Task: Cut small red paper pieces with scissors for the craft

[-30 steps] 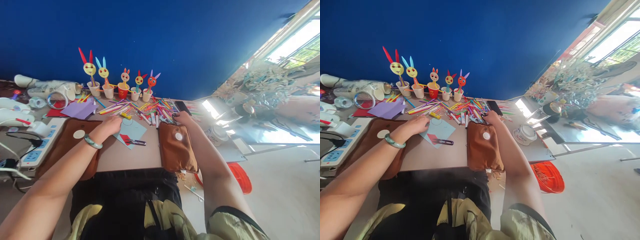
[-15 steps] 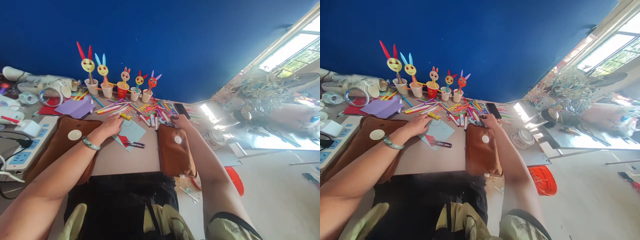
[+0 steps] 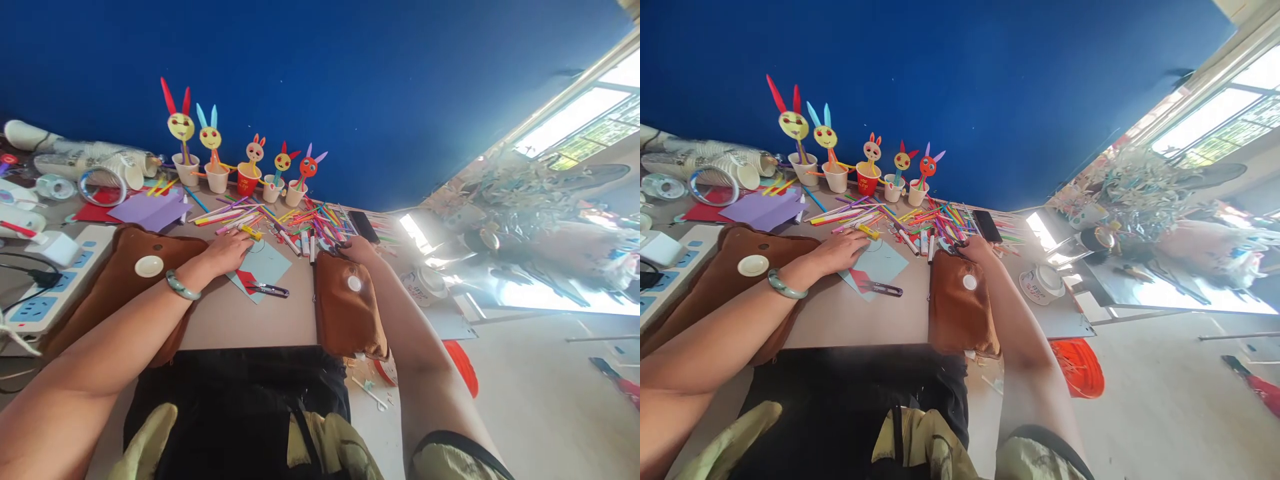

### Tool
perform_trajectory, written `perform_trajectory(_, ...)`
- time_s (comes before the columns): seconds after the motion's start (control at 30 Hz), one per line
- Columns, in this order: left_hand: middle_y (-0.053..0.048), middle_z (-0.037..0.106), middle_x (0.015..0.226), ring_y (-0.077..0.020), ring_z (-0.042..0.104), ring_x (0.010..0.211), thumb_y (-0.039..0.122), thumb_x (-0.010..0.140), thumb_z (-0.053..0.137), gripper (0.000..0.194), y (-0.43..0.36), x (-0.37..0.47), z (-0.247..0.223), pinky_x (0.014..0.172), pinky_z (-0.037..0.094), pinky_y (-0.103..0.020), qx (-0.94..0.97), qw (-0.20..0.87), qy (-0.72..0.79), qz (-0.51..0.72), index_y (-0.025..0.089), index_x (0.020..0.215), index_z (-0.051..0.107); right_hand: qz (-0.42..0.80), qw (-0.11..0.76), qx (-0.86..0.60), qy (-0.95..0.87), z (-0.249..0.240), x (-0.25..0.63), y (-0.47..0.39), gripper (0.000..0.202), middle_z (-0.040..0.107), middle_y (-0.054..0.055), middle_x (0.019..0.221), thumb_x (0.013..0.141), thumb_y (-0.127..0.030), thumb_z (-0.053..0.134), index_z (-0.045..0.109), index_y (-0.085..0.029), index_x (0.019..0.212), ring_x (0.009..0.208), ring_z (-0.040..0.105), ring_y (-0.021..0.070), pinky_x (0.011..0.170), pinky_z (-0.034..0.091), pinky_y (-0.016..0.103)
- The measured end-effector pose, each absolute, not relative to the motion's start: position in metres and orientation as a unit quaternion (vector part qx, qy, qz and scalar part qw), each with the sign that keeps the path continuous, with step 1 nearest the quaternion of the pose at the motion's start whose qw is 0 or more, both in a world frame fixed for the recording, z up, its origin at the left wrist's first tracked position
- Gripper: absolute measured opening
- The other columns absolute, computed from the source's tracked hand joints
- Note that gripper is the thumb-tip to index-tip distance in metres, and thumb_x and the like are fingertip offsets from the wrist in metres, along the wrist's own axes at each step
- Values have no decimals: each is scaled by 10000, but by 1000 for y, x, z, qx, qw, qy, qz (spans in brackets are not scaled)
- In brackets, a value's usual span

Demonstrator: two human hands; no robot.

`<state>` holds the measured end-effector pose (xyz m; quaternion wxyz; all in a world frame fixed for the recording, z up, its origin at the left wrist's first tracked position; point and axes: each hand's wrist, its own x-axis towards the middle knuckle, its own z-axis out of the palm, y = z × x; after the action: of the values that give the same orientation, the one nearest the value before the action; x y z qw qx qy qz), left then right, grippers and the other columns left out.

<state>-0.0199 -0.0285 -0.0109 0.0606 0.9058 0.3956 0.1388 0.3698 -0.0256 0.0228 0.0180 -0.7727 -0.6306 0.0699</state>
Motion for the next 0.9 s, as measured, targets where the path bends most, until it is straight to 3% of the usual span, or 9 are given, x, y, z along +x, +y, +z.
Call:
perform_trajectory(0.23, -106, 680, 1163, -238, 578, 1111, 57, 820, 434, 391, -24, -22, -21, 1005, 429, -391, 914, 52, 377, 139, 186, 1090, 686, 76, 18, -775, -627, 27, 375, -26, 305, 412, -34, 473, 773, -379, 602, 561, -172, 553, 536, 402, 118, 544, 234, 270)
perform_trajectory(0.63, -108, 625, 1255, -244, 555, 1170, 54, 797, 436, 412, -26, -24, -19, 1026, 436, -418, 909, 62, 381, 158, 200, 1100, 675, 130, 76, -766, -625, 21, 367, -34, 348, 324, -60, 417, 657, -274, 691, 433, -184, 441, 503, 346, 97, 527, 203, 272)
perform_trajectory(0.77, -124, 627, 1243, -270, 568, 1149, 74, 780, 457, 400, -28, -20, -15, 988, 459, -442, 899, 74, 406, 145, 185, 1095, 677, 119, 157, -765, -613, 30, 361, -38, 334, 321, -61, 440, 702, -339, 654, 457, -186, 481, 509, 322, 96, 525, 213, 272)
perform_trajectory(0.9, -131, 658, 1214, -292, 560, 1179, 167, 822, 498, 352, -30, -14, -8, 1021, 426, -473, 876, 104, 430, 192, 157, 1131, 666, 143, 234, -748, -605, 41, 337, -40, 341, 463, -38, 534, 755, -488, 584, 606, -159, 668, 524, 371, 100, 524, 289, 260)
